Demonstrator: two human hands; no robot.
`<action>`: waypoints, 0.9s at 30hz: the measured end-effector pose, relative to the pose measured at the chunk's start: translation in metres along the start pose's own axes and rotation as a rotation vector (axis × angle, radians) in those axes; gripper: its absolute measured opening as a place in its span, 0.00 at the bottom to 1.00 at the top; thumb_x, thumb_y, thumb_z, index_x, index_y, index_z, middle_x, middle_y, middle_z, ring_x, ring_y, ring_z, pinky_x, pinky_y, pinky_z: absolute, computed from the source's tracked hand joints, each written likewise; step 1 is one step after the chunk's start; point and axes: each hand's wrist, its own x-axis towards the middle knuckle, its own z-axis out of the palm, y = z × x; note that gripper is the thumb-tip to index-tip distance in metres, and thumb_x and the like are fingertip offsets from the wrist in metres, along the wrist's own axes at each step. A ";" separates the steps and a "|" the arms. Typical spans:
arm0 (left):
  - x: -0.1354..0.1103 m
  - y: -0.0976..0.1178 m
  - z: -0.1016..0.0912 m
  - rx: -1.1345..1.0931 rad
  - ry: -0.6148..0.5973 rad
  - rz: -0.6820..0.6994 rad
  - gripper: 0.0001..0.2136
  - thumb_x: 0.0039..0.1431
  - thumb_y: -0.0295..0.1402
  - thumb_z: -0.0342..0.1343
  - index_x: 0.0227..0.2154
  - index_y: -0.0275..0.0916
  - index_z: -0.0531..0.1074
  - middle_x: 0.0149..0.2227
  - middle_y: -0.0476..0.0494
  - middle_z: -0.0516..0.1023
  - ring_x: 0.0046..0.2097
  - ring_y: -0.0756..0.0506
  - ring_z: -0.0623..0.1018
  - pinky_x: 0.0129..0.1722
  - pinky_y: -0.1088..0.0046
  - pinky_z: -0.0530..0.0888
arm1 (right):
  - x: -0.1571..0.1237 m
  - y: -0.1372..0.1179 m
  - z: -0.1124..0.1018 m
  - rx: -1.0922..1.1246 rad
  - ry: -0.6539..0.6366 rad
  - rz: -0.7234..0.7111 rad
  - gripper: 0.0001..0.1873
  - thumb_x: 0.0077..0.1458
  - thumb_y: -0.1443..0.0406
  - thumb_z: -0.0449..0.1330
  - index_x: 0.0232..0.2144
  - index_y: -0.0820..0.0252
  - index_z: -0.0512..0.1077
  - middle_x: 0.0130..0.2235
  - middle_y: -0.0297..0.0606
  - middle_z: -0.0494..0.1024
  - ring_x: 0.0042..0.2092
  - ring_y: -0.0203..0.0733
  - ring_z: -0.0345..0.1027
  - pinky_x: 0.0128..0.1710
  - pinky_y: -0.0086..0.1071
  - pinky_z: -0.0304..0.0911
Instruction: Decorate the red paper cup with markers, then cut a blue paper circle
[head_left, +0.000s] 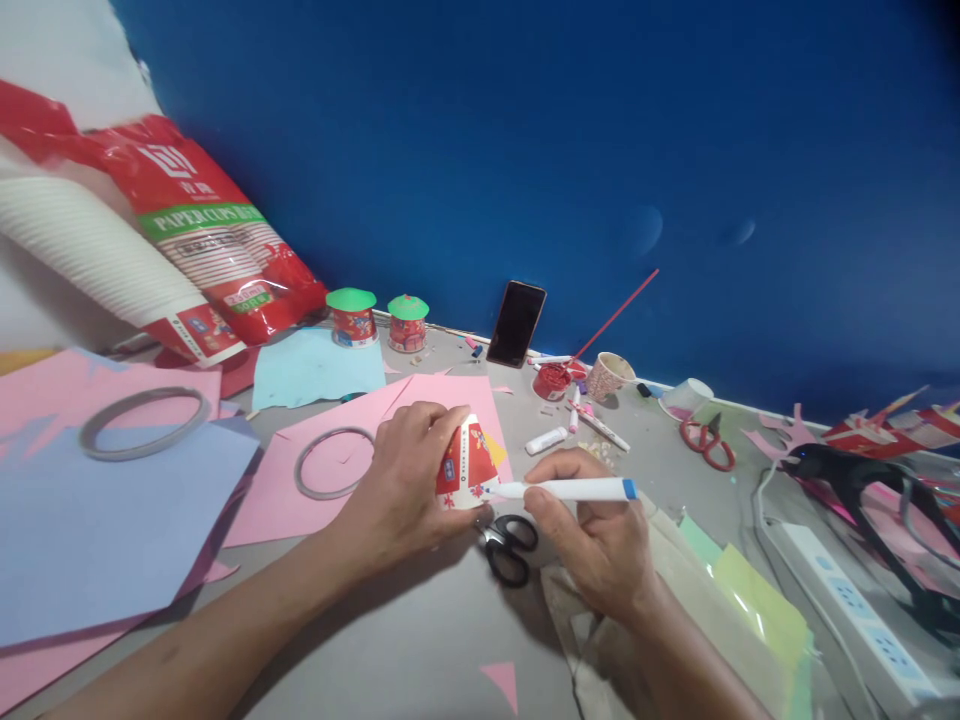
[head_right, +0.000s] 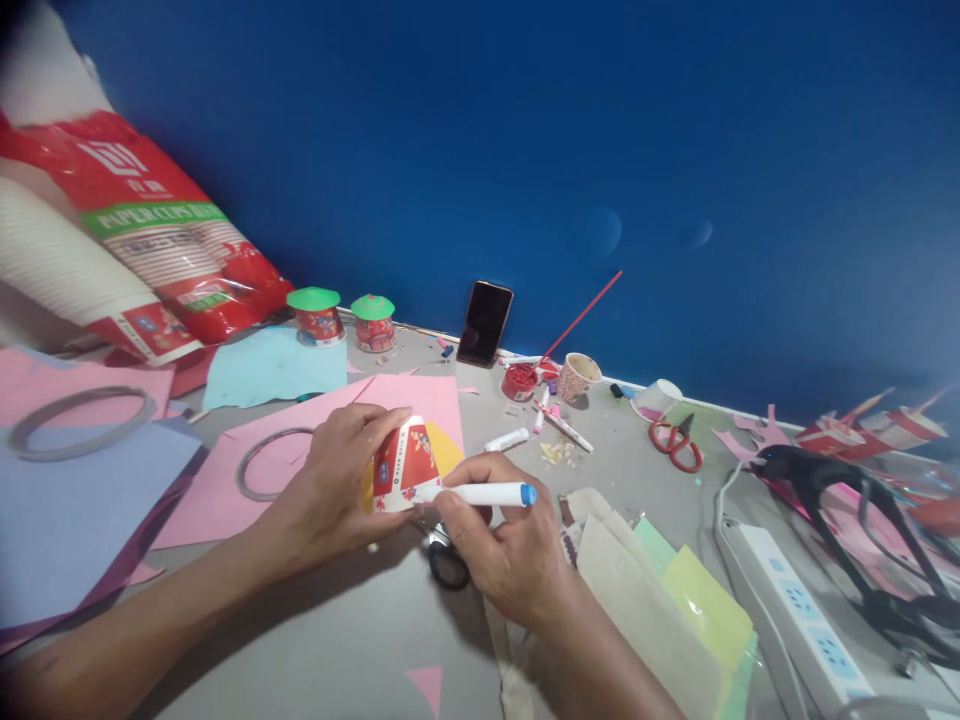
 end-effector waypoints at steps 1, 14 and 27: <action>0.000 0.000 0.000 0.001 -0.004 0.001 0.40 0.53 0.47 0.73 0.67 0.42 0.67 0.54 0.35 0.75 0.57 0.28 0.75 0.56 0.46 0.74 | 0.000 0.000 0.000 -0.016 -0.004 -0.013 0.05 0.63 0.65 0.65 0.34 0.55 0.80 0.27 0.33 0.83 0.25 0.38 0.74 0.25 0.28 0.69; -0.001 0.001 0.002 -0.044 0.034 0.011 0.38 0.51 0.45 0.69 0.66 0.44 0.70 0.53 0.36 0.76 0.54 0.29 0.75 0.55 0.48 0.74 | 0.002 0.000 0.005 -0.063 -0.078 -0.141 0.06 0.63 0.70 0.63 0.33 0.55 0.77 0.28 0.33 0.83 0.26 0.37 0.76 0.26 0.28 0.69; -0.002 0.004 0.001 -0.038 0.026 0.048 0.38 0.54 0.44 0.69 0.67 0.41 0.68 0.55 0.35 0.75 0.56 0.28 0.76 0.56 0.47 0.74 | 0.001 -0.001 0.006 -0.055 -0.082 -0.085 0.06 0.61 0.71 0.63 0.33 0.55 0.78 0.29 0.32 0.83 0.26 0.36 0.77 0.27 0.26 0.69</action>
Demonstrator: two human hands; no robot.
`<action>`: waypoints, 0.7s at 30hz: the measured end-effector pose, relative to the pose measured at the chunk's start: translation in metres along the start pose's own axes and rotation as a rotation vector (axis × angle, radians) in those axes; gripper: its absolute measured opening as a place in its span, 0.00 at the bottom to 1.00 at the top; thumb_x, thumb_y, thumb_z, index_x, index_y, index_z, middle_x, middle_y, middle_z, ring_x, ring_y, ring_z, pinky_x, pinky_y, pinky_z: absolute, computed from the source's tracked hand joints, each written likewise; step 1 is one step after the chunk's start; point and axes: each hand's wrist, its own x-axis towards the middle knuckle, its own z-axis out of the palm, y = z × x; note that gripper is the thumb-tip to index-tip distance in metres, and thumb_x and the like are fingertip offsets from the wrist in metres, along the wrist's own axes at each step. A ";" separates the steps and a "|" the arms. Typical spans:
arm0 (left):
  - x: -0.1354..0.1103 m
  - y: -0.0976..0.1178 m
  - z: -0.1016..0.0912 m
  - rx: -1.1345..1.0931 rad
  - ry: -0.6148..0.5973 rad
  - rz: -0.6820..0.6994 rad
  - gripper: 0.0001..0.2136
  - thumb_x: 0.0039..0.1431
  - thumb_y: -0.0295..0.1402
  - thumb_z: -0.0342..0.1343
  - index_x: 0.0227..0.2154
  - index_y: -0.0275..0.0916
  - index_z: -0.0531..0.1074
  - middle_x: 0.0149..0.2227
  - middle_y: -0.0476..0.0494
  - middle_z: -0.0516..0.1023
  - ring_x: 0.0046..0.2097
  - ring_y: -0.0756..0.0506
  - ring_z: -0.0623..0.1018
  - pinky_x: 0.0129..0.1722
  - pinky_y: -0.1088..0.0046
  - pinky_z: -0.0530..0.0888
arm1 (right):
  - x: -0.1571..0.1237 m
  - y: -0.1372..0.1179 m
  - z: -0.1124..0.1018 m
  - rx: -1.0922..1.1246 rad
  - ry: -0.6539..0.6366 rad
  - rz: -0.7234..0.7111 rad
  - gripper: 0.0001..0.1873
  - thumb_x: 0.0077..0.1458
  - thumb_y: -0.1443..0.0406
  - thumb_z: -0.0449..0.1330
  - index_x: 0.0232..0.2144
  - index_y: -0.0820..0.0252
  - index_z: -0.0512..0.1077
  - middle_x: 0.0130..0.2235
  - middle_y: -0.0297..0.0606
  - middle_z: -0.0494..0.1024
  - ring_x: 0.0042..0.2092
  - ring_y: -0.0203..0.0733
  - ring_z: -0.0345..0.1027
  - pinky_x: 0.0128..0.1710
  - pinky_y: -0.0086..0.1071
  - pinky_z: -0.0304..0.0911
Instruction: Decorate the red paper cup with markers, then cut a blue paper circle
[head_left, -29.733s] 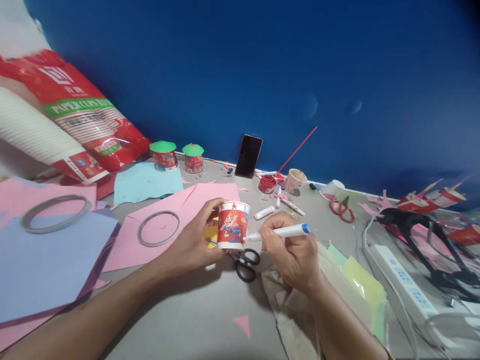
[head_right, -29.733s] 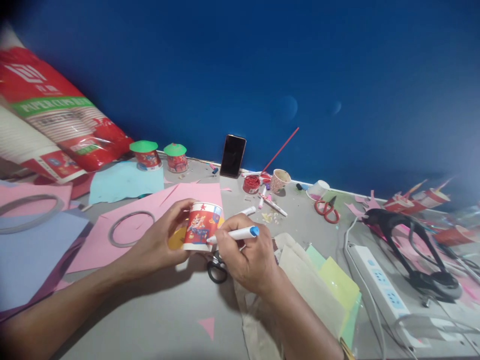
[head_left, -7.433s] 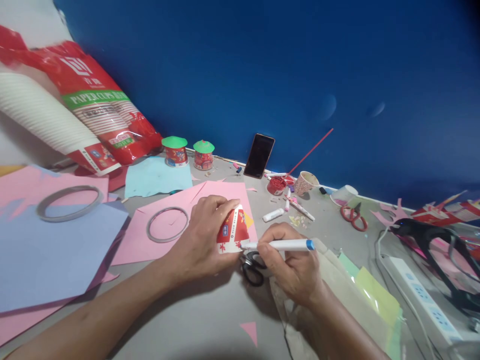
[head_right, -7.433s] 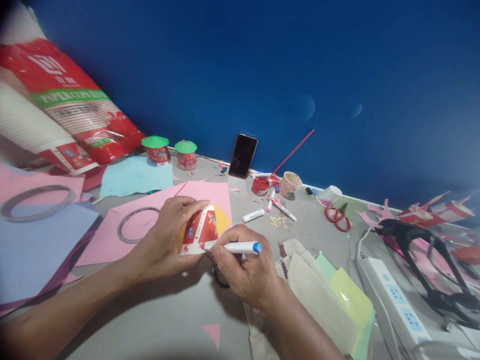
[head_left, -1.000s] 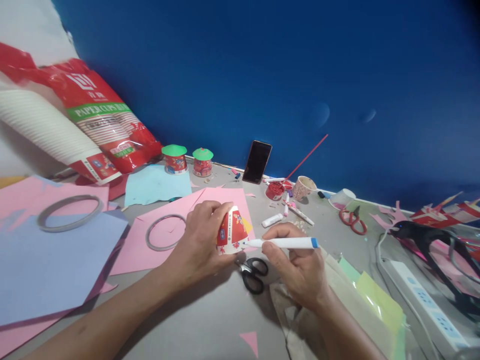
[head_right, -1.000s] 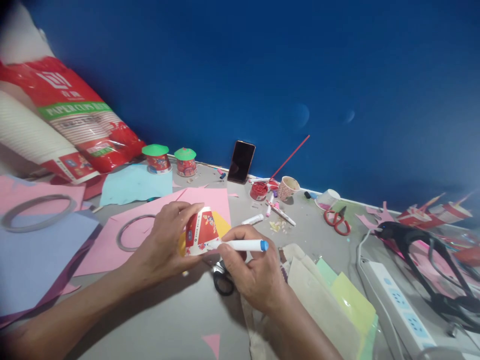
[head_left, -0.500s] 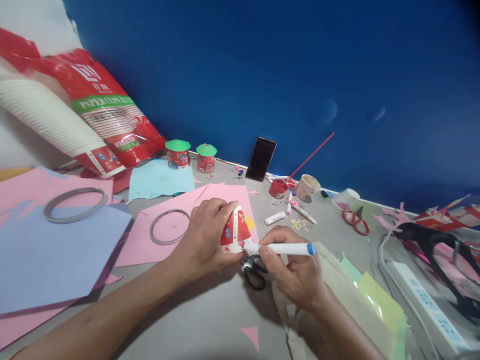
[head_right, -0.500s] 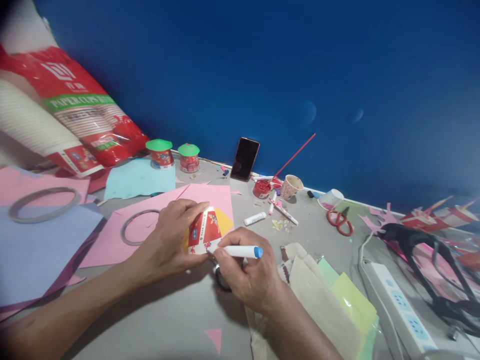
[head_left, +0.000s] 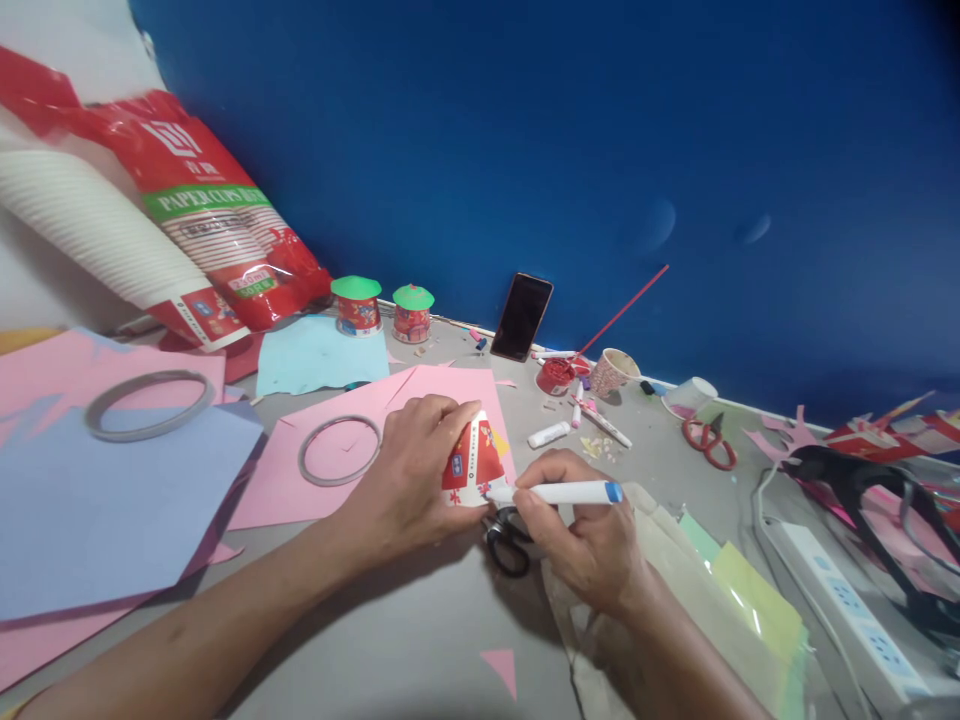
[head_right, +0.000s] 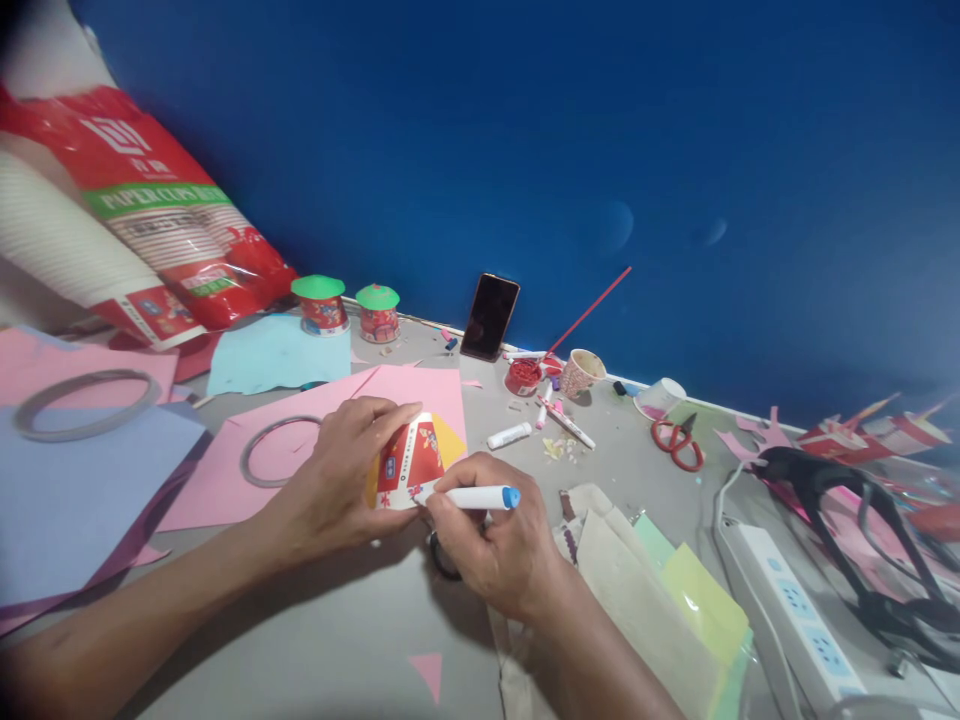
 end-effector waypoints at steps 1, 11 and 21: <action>0.000 0.000 0.000 -0.002 -0.003 -0.002 0.38 0.54 0.44 0.70 0.67 0.41 0.68 0.55 0.35 0.75 0.56 0.28 0.76 0.56 0.47 0.74 | 0.000 0.000 0.000 0.009 0.009 0.005 0.07 0.61 0.71 0.63 0.32 0.55 0.78 0.28 0.32 0.83 0.26 0.36 0.76 0.26 0.26 0.69; 0.004 -0.001 -0.005 -0.170 -0.022 -0.024 0.38 0.56 0.37 0.73 0.68 0.46 0.64 0.59 0.35 0.75 0.62 0.30 0.76 0.62 0.48 0.76 | -0.002 0.004 -0.009 -0.022 0.176 0.005 0.07 0.61 0.70 0.63 0.31 0.55 0.77 0.26 0.29 0.80 0.24 0.34 0.72 0.25 0.26 0.66; 0.002 -0.002 0.000 -0.202 -0.002 0.001 0.35 0.56 0.37 0.69 0.67 0.45 0.66 0.58 0.35 0.75 0.61 0.29 0.76 0.59 0.46 0.77 | 0.001 0.000 -0.003 -0.039 0.064 -0.147 0.07 0.62 0.71 0.62 0.33 0.55 0.76 0.26 0.30 0.80 0.23 0.34 0.72 0.26 0.25 0.66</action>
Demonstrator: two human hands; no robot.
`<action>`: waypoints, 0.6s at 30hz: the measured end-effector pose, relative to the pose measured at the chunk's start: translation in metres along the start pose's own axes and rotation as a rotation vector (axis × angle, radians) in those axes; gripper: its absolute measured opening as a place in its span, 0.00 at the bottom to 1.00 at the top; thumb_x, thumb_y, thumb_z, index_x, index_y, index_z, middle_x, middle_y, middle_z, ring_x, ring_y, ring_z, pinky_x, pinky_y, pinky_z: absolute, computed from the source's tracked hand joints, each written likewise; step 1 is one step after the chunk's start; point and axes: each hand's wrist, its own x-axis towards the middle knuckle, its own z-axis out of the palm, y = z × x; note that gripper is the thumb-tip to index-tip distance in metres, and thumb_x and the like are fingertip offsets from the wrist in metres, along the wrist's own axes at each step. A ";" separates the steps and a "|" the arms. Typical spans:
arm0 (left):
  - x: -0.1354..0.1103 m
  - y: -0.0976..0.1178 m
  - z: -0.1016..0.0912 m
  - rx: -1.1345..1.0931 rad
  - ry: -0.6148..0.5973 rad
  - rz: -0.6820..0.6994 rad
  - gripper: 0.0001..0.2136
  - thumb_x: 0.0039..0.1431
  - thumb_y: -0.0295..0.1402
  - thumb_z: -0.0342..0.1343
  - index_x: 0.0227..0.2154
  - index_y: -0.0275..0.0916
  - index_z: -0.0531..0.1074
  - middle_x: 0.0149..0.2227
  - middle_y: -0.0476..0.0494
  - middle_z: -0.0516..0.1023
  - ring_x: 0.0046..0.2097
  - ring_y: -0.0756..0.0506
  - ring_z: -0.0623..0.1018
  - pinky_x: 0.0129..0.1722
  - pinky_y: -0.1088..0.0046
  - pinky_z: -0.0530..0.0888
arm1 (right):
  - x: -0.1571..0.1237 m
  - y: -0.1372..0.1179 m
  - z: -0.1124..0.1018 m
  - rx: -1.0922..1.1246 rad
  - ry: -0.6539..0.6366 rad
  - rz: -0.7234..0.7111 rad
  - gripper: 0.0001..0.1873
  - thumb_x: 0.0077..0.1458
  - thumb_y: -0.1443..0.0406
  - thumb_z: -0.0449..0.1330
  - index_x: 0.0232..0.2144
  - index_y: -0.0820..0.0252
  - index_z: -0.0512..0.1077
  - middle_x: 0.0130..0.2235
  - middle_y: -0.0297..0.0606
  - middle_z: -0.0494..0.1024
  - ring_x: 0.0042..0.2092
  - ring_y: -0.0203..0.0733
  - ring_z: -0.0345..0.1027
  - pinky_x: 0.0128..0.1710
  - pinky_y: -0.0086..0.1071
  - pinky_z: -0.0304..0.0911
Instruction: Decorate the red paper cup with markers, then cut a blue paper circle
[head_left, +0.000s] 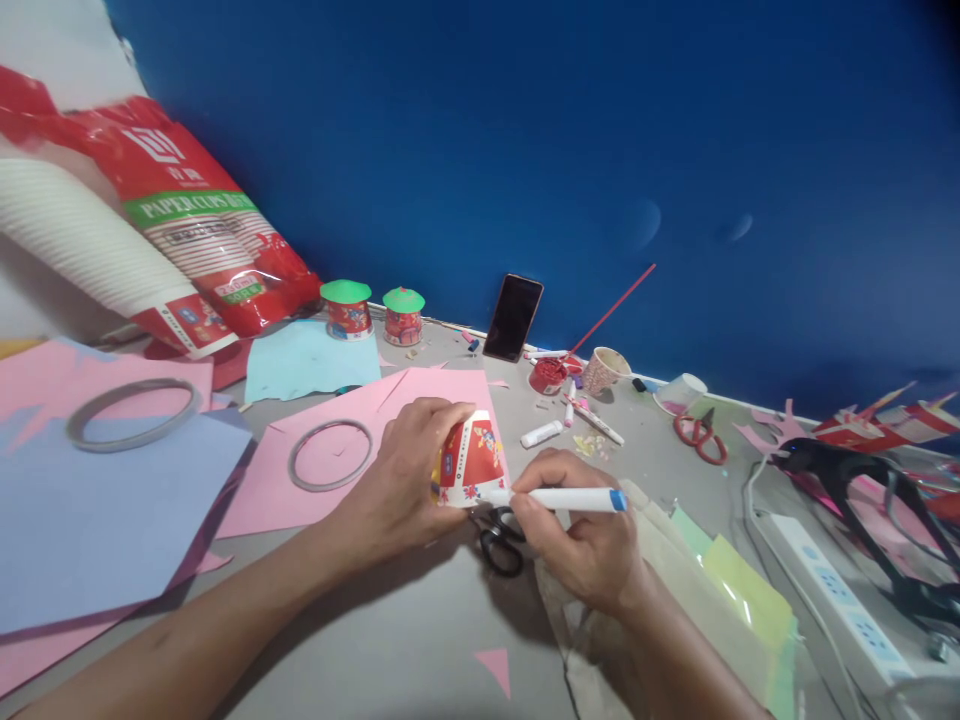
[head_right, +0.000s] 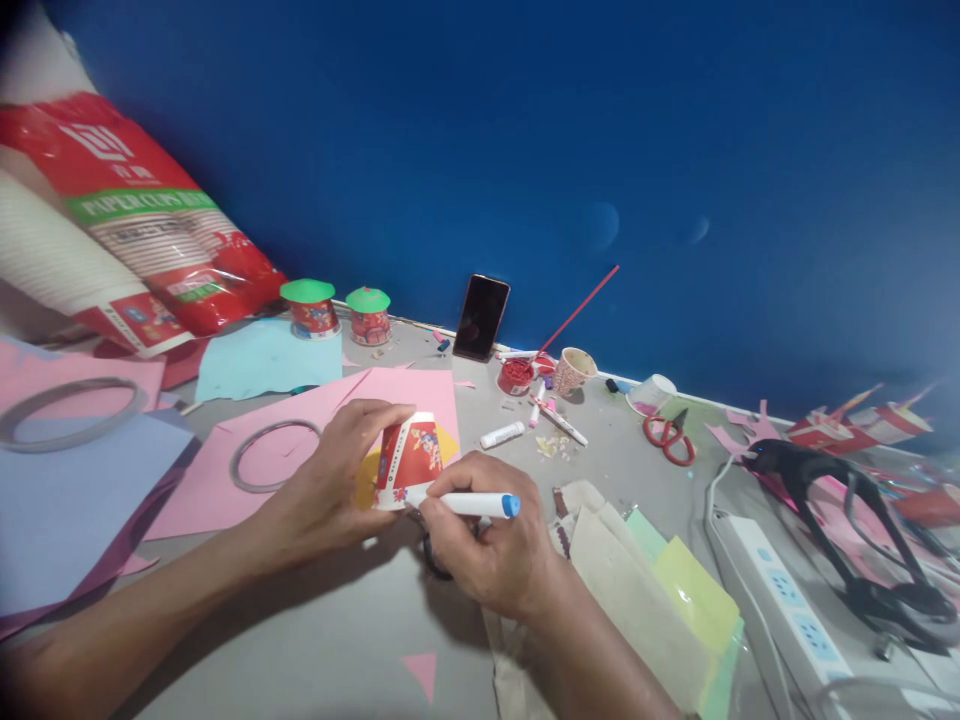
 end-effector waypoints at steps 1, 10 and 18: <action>-0.001 -0.001 0.002 0.002 0.015 0.002 0.36 0.55 0.37 0.69 0.67 0.46 0.66 0.58 0.36 0.74 0.61 0.29 0.76 0.58 0.46 0.77 | 0.000 0.000 0.000 -0.002 -0.006 -0.013 0.07 0.62 0.71 0.62 0.33 0.55 0.76 0.26 0.30 0.81 0.24 0.34 0.72 0.26 0.25 0.66; -0.002 0.002 0.001 0.000 0.014 -0.011 0.37 0.53 0.33 0.69 0.67 0.47 0.66 0.59 0.36 0.74 0.61 0.29 0.76 0.59 0.47 0.77 | -0.001 0.000 0.003 0.019 -0.032 0.020 0.07 0.62 0.71 0.62 0.32 0.55 0.76 0.26 0.30 0.81 0.22 0.33 0.70 0.25 0.25 0.64; -0.001 0.001 0.001 -0.061 0.021 -0.013 0.34 0.61 0.36 0.69 0.67 0.49 0.62 0.64 0.36 0.73 0.64 0.32 0.75 0.61 0.51 0.78 | -0.006 0.007 -0.010 0.094 0.106 0.220 0.07 0.63 0.69 0.63 0.33 0.55 0.78 0.27 0.29 0.80 0.25 0.35 0.71 0.24 0.25 0.65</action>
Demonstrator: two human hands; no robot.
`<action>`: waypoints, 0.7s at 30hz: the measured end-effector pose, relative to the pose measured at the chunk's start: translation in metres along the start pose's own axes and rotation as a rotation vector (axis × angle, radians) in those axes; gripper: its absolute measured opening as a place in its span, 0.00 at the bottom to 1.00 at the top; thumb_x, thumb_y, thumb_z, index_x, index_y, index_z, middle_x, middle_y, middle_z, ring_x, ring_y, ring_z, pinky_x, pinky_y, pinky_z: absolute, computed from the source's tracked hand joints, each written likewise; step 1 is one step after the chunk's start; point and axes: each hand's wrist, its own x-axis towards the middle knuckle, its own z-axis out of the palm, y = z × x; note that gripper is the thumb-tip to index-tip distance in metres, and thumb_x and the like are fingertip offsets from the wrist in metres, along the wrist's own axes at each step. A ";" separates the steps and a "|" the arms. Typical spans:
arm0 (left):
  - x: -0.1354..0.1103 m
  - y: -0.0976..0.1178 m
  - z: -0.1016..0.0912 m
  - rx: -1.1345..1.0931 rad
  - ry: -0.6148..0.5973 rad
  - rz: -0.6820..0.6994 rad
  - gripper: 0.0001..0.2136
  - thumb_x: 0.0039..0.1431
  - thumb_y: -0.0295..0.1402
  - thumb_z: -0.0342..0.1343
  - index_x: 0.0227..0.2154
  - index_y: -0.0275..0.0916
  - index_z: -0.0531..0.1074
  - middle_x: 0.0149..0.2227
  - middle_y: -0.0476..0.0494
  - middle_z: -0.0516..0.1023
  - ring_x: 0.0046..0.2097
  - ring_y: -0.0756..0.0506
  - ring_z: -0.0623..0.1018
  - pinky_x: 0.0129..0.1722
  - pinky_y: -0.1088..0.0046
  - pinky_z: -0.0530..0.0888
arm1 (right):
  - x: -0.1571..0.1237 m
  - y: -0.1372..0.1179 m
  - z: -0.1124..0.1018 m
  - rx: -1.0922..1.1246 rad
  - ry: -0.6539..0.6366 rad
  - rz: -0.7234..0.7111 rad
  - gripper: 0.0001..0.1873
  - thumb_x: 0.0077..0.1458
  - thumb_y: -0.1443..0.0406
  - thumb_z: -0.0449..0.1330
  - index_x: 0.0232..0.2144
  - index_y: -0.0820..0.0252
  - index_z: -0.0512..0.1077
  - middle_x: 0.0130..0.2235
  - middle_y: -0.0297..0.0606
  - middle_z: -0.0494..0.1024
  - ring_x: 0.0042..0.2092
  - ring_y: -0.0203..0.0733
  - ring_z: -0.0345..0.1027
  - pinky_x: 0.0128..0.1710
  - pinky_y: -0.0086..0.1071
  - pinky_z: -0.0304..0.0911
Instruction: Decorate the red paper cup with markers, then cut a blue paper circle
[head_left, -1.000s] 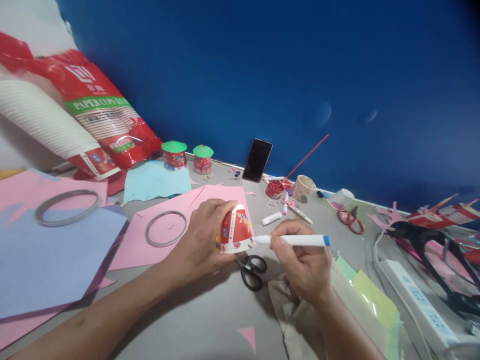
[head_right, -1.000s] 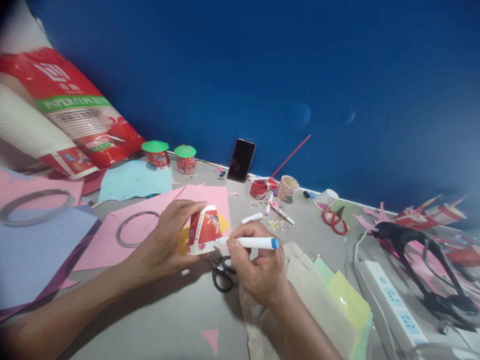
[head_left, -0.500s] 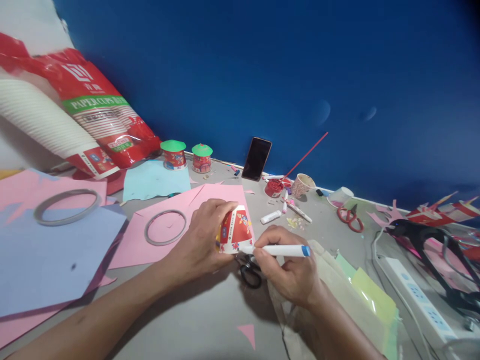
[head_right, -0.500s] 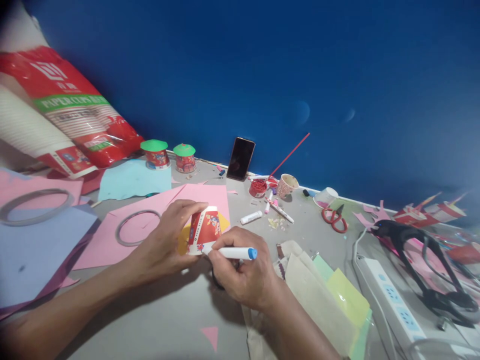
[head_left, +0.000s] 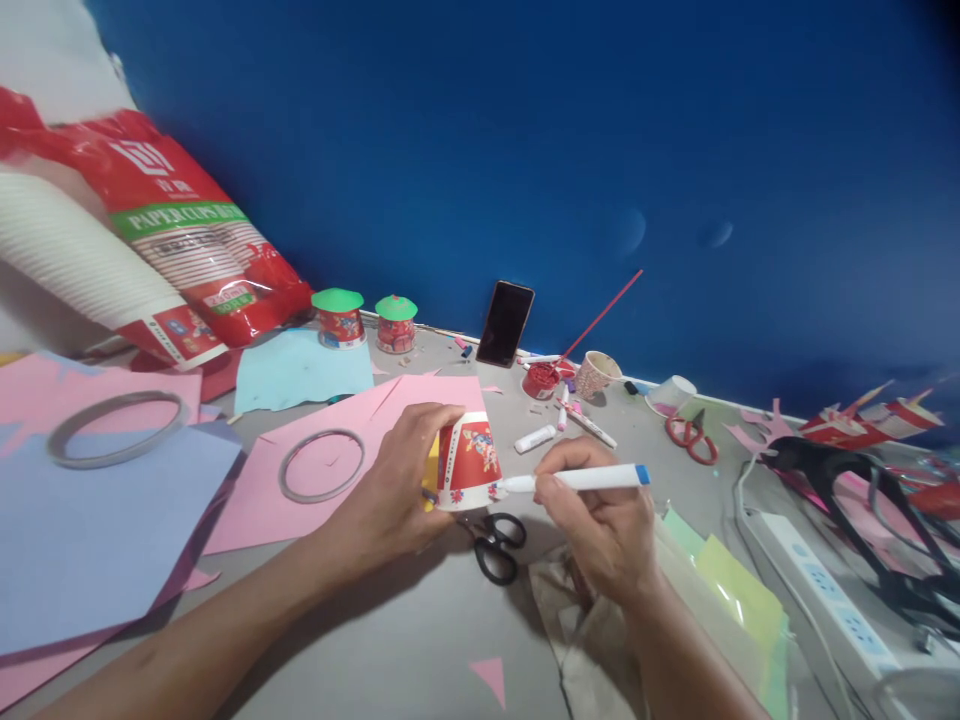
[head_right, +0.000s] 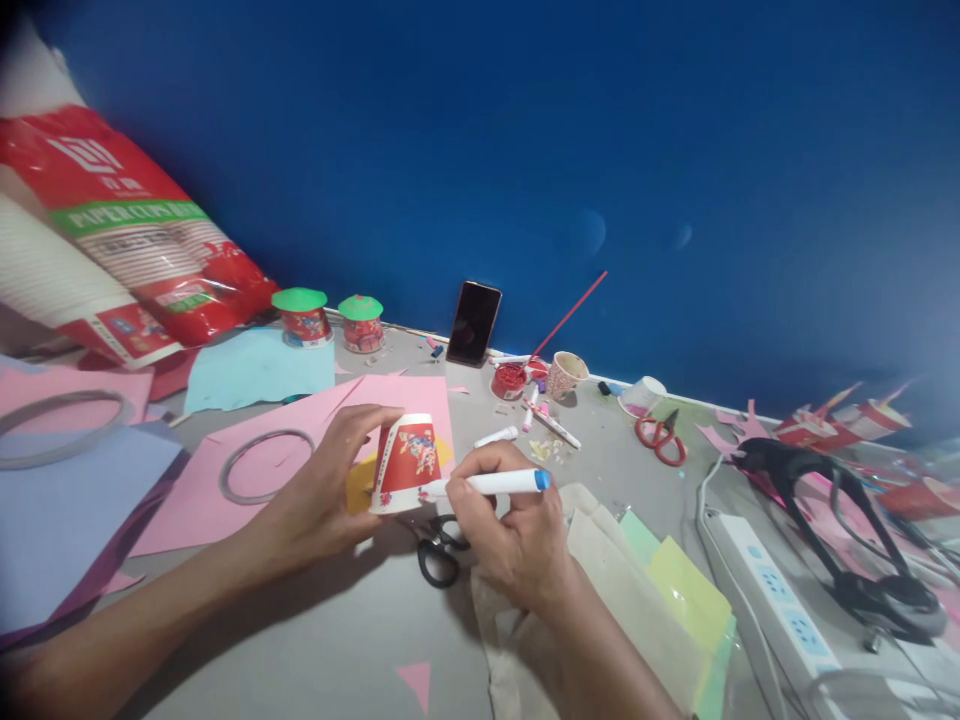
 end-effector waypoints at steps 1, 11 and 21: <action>0.000 0.000 0.000 -0.013 0.001 -0.011 0.34 0.61 0.37 0.69 0.67 0.49 0.62 0.64 0.36 0.72 0.64 0.32 0.75 0.61 0.51 0.79 | 0.000 0.000 -0.001 -0.003 -0.003 -0.001 0.07 0.63 0.69 0.63 0.33 0.55 0.78 0.27 0.29 0.80 0.25 0.35 0.71 0.24 0.25 0.65; 0.000 -0.001 -0.002 -0.031 -0.014 -0.022 0.37 0.56 0.30 0.68 0.69 0.49 0.62 0.64 0.37 0.73 0.62 0.33 0.77 0.60 0.51 0.80 | 0.008 -0.009 -0.003 -0.022 -0.027 -0.111 0.06 0.60 0.70 0.63 0.31 0.56 0.76 0.26 0.31 0.80 0.23 0.36 0.72 0.25 0.27 0.68; 0.000 0.002 -0.003 -0.041 -0.022 0.016 0.39 0.58 0.30 0.68 0.70 0.52 0.62 0.64 0.38 0.73 0.64 0.33 0.76 0.61 0.52 0.80 | 0.006 -0.007 -0.001 -0.046 -0.073 -0.103 0.07 0.59 0.71 0.62 0.30 0.55 0.75 0.26 0.31 0.79 0.23 0.35 0.70 0.24 0.27 0.66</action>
